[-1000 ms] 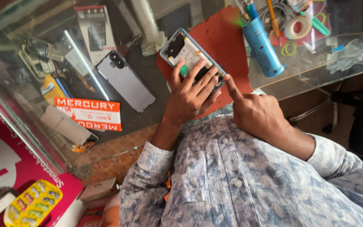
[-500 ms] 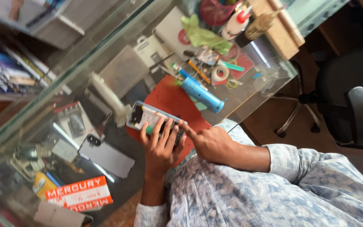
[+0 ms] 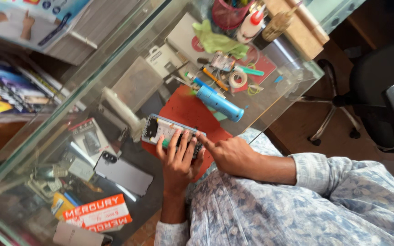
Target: The person uses a screwdriver to remove screws from a disassembled smartphone. They then use a heat gun to warm the edges of the device and a metal prying tool to separate the internal components from the frame.
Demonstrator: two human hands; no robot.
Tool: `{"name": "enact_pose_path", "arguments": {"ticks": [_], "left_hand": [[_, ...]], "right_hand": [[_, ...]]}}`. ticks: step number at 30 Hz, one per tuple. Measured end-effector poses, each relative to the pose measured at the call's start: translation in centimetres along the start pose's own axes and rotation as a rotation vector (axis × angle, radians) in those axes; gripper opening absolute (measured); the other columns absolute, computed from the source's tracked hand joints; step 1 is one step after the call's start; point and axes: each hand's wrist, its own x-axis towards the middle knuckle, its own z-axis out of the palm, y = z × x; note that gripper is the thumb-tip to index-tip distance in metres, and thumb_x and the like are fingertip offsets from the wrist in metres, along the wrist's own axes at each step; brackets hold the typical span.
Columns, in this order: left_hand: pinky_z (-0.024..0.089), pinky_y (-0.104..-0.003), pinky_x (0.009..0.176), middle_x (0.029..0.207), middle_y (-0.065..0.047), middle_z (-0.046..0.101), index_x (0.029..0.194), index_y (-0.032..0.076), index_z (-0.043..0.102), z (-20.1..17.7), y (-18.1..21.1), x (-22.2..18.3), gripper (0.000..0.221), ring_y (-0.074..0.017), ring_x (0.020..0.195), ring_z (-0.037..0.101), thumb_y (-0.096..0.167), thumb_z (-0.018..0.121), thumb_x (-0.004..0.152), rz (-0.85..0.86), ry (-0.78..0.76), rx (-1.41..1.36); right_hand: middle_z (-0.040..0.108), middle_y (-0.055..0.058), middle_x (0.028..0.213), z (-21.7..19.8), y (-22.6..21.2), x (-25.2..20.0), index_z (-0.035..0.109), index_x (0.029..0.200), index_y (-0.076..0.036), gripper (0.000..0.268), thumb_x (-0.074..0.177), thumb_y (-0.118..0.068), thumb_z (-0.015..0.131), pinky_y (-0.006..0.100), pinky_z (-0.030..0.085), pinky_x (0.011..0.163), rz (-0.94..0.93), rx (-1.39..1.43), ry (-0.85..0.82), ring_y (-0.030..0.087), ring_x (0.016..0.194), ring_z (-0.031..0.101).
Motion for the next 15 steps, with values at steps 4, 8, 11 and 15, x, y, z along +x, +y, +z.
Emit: {"name": "enact_pose_path", "arguments": {"ticks": [4,8,11,15], "left_hand": [[0.031,-0.065,0.115,0.131,-0.014,0.071,0.116,0.002,0.074,-0.2,-0.2,-0.3,0.035,-0.0339,0.132,0.059,0.033,0.071,0.101,-0.027,-0.008,-0.016],[0.031,-0.066,0.117,0.134,-0.016,0.069,0.117,0.002,0.074,-0.6,-0.1,-0.3,0.035,-0.0335,0.135,0.058,0.033,0.07,0.102,-0.079,-0.026,-0.047],[0.03,-0.066,0.118,0.135,-0.013,0.069,0.117,0.002,0.074,-0.4,-0.2,-0.9,0.034,-0.0319,0.138,0.056,0.032,0.07,0.103,-0.063,-0.03,-0.028],[0.028,-0.066,0.12,0.137,-0.014,0.068,0.117,0.004,0.075,0.1,-0.5,-1.2,0.034,-0.029,0.139,0.055,0.034,0.069,0.104,-0.074,-0.027,-0.017]], "right_hand": [[0.068,0.014,0.062,-0.3,-0.2,0.0,0.034,0.157,-0.004,0.089,0.075,-0.016,0.068,0.046,0.051,0.043,0.001,-0.035,-0.005,0.032,0.049,0.067],[0.067,0.013,0.062,-0.9,-0.2,0.3,0.036,0.157,-0.002,0.086,0.078,-0.013,0.067,0.047,0.051,0.045,-0.067,0.004,0.081,0.033,0.048,0.065],[0.066,0.013,0.061,-1.3,-0.2,0.0,0.036,0.158,-0.001,0.084,0.08,-0.013,0.065,0.048,0.05,0.045,-0.068,-0.005,0.039,0.034,0.047,0.064],[0.065,0.014,0.06,-2.0,-0.5,0.5,0.038,0.157,-0.001,0.079,0.083,-0.013,0.064,0.048,0.051,0.045,-0.072,-0.058,0.04,0.034,0.047,0.064]]}}
